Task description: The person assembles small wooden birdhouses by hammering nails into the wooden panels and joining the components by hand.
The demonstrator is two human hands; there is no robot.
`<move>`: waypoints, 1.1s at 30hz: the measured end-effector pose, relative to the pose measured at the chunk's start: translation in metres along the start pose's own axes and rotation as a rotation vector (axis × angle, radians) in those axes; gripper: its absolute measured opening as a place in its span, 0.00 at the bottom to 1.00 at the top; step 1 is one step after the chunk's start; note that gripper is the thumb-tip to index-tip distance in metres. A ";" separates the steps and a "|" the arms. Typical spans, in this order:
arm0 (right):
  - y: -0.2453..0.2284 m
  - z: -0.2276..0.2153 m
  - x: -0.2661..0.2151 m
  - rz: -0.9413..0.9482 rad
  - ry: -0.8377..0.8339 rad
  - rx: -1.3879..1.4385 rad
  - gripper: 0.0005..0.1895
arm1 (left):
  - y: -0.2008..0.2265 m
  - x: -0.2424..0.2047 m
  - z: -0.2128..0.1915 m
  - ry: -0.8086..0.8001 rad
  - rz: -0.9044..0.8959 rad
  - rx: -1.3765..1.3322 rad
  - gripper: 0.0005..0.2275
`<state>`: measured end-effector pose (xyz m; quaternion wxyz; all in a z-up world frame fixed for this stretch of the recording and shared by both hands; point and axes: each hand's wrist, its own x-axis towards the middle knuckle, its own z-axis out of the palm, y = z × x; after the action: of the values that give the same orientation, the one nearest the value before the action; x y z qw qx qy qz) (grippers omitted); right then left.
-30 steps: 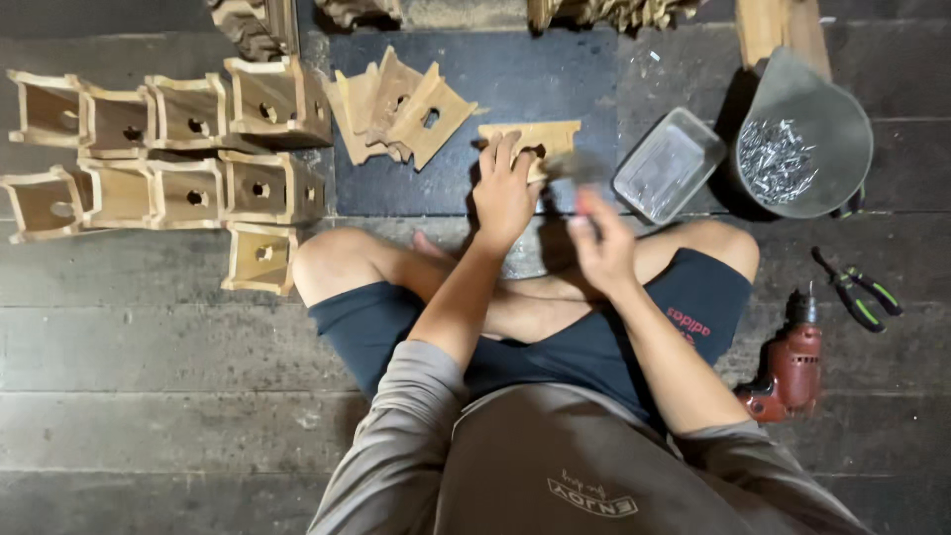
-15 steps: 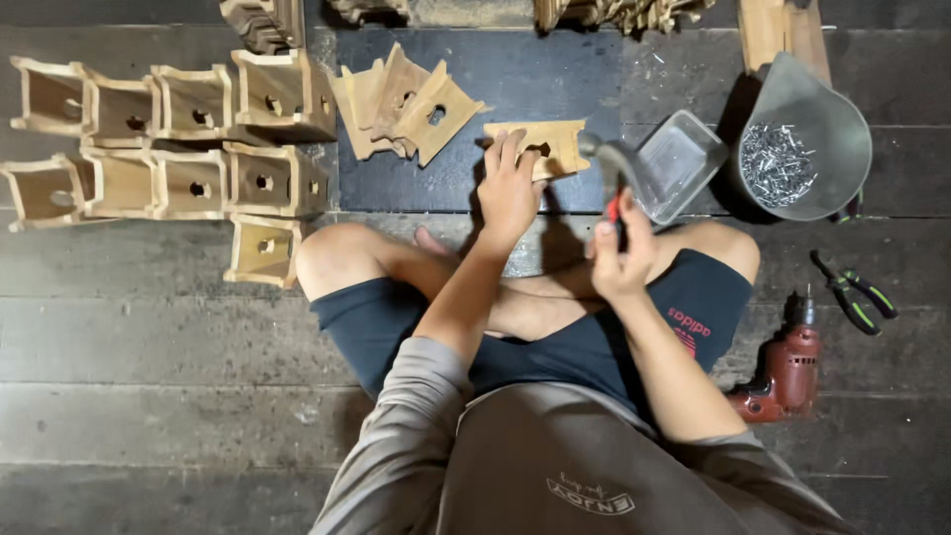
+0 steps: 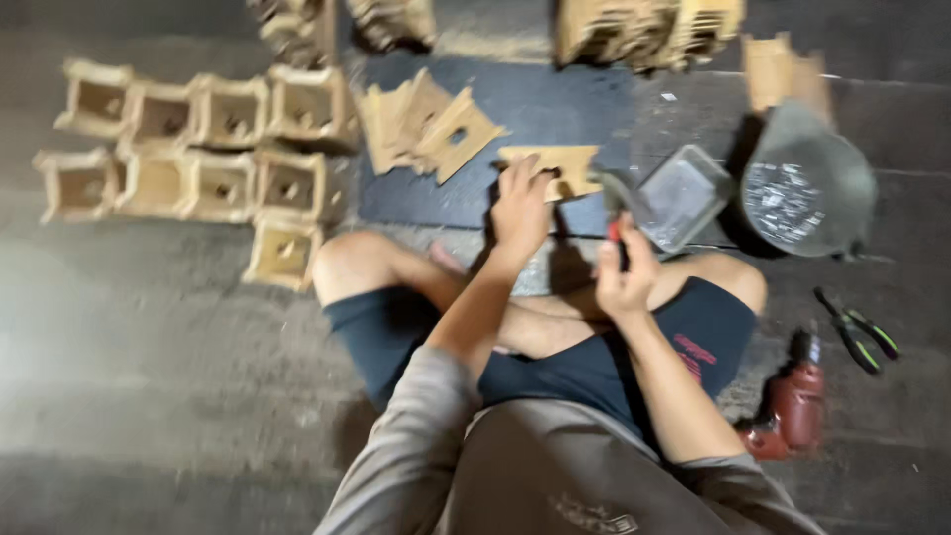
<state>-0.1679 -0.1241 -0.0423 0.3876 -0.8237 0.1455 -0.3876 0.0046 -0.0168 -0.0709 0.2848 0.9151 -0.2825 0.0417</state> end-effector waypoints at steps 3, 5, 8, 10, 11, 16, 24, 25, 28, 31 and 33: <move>0.035 0.021 0.002 0.044 -0.160 0.063 0.17 | -0.010 -0.002 0.031 -0.047 -0.003 0.009 0.20; 0.044 0.003 0.008 0.047 -0.131 0.030 0.19 | 0.001 0.008 0.013 0.035 0.032 0.007 0.16; 0.026 -0.020 -0.014 0.096 -0.136 -0.015 0.22 | -0.002 -0.014 -0.005 0.117 0.020 0.017 0.13; 0.021 -0.029 -0.012 0.086 -0.130 -0.026 0.23 | -0.009 -0.012 -0.011 0.173 0.013 0.025 0.12; 0.019 -0.032 -0.013 0.046 -0.158 -0.070 0.24 | -0.015 -0.015 -0.016 0.134 -0.034 -0.020 0.17; 0.037 -0.031 -0.008 -0.089 -0.254 -0.251 0.26 | -0.051 -0.045 -0.138 0.323 -0.085 -0.108 0.17; 0.040 0.006 0.020 0.015 -0.606 -0.772 0.22 | -0.147 -0.124 -0.398 0.341 -0.092 0.103 0.14; 0.044 0.013 0.020 0.030 -0.607 -0.762 0.22 | -0.178 -0.124 -0.401 0.329 -0.086 0.112 0.14; 0.053 0.026 0.018 -0.050 -0.629 -0.868 0.21 | -0.253 -0.140 -0.409 0.134 -0.333 0.314 0.14; 0.047 0.018 0.006 -0.005 -0.654 -0.877 0.24 | -0.279 -0.145 -0.410 0.032 -0.529 0.317 0.18; 0.030 0.021 0.008 0.072 -0.709 -0.807 0.26 | -0.272 -0.137 -0.424 0.086 -0.507 0.251 0.18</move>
<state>-0.1452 -0.1370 -0.0686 0.0785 -0.9820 0.1713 0.0146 0.0728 0.4667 0.1148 0.1822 0.9820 -0.0251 0.0428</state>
